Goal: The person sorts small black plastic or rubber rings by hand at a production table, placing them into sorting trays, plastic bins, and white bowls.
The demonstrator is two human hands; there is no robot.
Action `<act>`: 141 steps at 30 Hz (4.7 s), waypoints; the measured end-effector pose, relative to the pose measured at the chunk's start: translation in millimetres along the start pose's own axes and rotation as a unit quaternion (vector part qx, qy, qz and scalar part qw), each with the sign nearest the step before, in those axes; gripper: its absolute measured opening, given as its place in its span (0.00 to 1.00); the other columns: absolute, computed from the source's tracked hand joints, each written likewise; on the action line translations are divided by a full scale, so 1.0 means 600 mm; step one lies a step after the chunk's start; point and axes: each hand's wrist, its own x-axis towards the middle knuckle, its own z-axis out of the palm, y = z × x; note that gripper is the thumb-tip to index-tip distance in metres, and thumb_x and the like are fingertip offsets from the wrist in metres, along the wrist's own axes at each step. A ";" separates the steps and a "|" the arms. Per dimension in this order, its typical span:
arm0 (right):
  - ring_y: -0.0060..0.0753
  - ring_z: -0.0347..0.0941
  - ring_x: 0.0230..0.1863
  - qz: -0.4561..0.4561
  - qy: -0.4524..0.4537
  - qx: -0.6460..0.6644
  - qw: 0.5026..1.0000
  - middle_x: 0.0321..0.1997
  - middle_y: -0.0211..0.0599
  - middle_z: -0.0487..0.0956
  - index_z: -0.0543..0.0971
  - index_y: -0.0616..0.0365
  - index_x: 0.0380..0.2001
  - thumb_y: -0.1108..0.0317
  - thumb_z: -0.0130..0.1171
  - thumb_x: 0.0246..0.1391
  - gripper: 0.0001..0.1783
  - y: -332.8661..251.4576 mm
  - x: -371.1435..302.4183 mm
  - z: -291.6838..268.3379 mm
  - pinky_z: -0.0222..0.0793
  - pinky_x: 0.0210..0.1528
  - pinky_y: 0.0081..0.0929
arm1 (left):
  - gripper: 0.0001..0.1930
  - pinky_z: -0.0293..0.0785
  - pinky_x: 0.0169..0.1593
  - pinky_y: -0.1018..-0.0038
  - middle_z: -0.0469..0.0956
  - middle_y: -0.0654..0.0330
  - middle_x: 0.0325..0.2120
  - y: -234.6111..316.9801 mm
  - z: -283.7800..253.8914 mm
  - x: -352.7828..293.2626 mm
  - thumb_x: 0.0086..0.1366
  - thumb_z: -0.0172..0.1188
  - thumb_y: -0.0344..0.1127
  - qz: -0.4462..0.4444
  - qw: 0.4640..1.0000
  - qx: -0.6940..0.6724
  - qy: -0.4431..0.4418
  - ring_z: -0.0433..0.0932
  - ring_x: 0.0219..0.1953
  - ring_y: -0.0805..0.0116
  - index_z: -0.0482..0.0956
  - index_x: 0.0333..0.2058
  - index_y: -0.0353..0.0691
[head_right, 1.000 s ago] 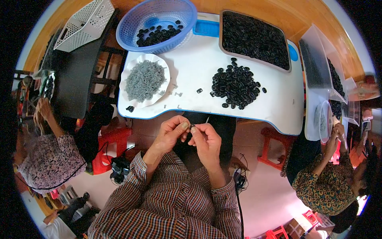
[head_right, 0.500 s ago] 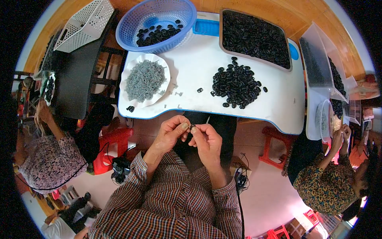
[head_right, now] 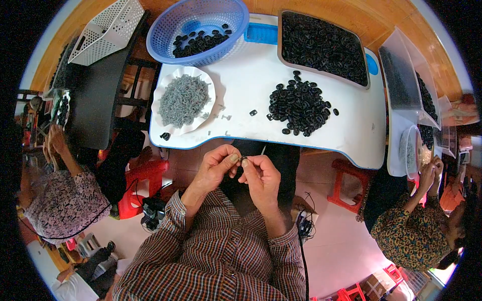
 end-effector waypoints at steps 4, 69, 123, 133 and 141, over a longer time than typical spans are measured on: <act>0.14 0.70 0.21 -0.013 0.002 -0.002 1.000 0.26 0.30 0.76 0.74 0.65 0.34 0.73 0.56 0.58 0.05 0.008 0.000 0.000 0.66 0.22 0.13 | 0.07 0.68 0.27 0.83 0.73 0.66 0.26 -0.006 -0.001 -0.001 0.69 0.51 0.32 0.002 1.000 -0.003 0.000 0.68 0.23 0.81 0.74 0.35 0.35; 0.16 0.70 0.19 -0.152 0.028 -0.152 0.976 0.25 0.32 0.73 0.72 0.65 0.31 0.78 0.55 0.56 0.03 -0.005 -0.009 0.015 0.67 0.21 0.15 | 0.06 0.69 0.27 0.82 0.72 0.63 0.23 0.012 0.009 -0.008 0.67 0.52 0.28 0.130 0.975 0.178 0.031 0.70 0.22 0.79 0.74 0.31 0.33; 0.16 0.68 0.18 0.014 0.123 0.015 0.992 0.22 0.29 0.75 0.75 0.62 0.32 0.70 0.56 0.57 0.06 0.005 0.001 -0.057 0.62 0.22 0.13 | 0.07 0.70 0.25 0.75 0.75 0.57 0.23 -0.024 0.065 0.060 0.65 0.55 0.34 0.129 0.945 0.289 0.078 0.73 0.20 0.68 0.75 0.34 0.36; 0.17 0.67 0.18 0.010 0.186 0.052 0.981 0.25 0.31 0.76 0.76 0.63 0.33 0.71 0.56 0.56 0.05 0.010 0.004 -0.093 0.62 0.21 0.13 | 0.06 0.70 0.28 0.60 0.68 0.53 0.26 -0.037 0.127 0.148 0.54 0.61 0.30 0.314 0.792 0.516 0.089 0.72 0.30 0.51 0.74 0.30 0.37; 0.16 0.68 0.19 0.007 0.186 0.049 0.981 0.26 0.30 0.76 0.76 0.63 0.33 0.72 0.56 0.57 0.05 0.011 0.002 -0.093 0.62 0.22 0.12 | 0.10 0.72 0.29 0.63 0.69 0.56 0.28 -0.044 0.135 0.165 0.51 0.65 0.31 0.293 0.741 0.598 0.089 0.74 0.32 0.55 0.76 0.33 0.39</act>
